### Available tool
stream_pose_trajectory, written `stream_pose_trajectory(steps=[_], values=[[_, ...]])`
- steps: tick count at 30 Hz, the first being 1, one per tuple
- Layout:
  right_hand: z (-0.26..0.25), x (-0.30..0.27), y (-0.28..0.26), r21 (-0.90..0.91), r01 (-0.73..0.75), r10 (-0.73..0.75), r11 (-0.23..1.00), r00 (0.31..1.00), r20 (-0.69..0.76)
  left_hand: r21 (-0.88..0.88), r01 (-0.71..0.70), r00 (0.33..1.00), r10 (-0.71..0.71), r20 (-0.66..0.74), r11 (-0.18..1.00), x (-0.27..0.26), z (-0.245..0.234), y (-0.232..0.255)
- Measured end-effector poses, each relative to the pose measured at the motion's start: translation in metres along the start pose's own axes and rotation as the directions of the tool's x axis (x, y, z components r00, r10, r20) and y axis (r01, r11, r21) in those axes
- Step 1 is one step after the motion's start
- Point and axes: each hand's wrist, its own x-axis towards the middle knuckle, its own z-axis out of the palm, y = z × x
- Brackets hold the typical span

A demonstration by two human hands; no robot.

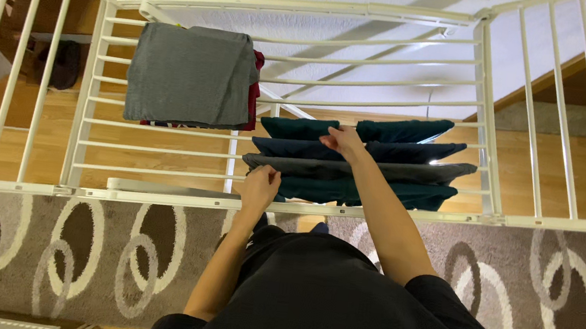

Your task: The person folds two garments on a white drying rack. First, a gray pair of shorts is unfolded, smoothed, and folded into a neat rectangle. Then a dark green pair of shorts is unfolded, smoothed, and folded similarly. Both folded items are placed on the rack.

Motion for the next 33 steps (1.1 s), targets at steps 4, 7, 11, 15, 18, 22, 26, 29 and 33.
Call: stream_pose_trajectory(steps=[4,7,11,15,18,22,26,29,33], values=[[-0.002,0.000,-0.019,-0.317,0.230,-0.246,0.920,0.969,-0.013,-0.098,-0.015,1.000,0.016,0.014,0.995,0.003,0.000,0.006],[-0.008,-0.004,-0.041,-0.305,0.425,-0.437,0.853,0.899,0.031,-0.170,-0.042,0.999,0.045,0.014,0.984,0.010,0.003,0.012],[-0.027,-0.032,-0.075,-0.054,0.649,-0.648,0.759,0.761,0.040,-0.227,-0.113,0.993,0.121,0.019,0.967,0.024,0.008,0.022],[-0.030,-0.079,-0.112,0.113,0.736,-0.743,0.667,0.668,0.037,-0.243,-0.155,0.987,0.160,0.002,0.958,0.043,0.014,0.048],[-0.021,-0.113,-0.134,0.186,0.794,-0.814,0.579,0.576,0.074,-0.273,-0.233,0.970,0.242,0.002,0.933,0.058,0.013,0.073],[-0.022,-0.141,-0.149,0.363,0.834,-0.904,0.416,0.423,0.065,-0.145,-0.409,0.912,0.395,-0.112,0.901,0.081,0.028,0.089],[-0.035,-0.168,-0.166,0.520,0.763,-0.882,0.385,0.470,-0.036,-0.031,-0.374,0.927,0.372,-0.041,0.927,0.100,0.039,0.088],[-0.044,-0.165,-0.169,0.542,0.776,-0.876,0.322,0.462,-0.140,0.097,-0.347,0.936,0.351,-0.030,0.933,0.109,0.036,0.081],[-0.046,-0.160,-0.182,0.498,0.809,-0.877,0.313,0.448,-0.177,-0.091,-0.397,0.917,0.389,-0.090,0.913,0.123,0.021,0.074]])
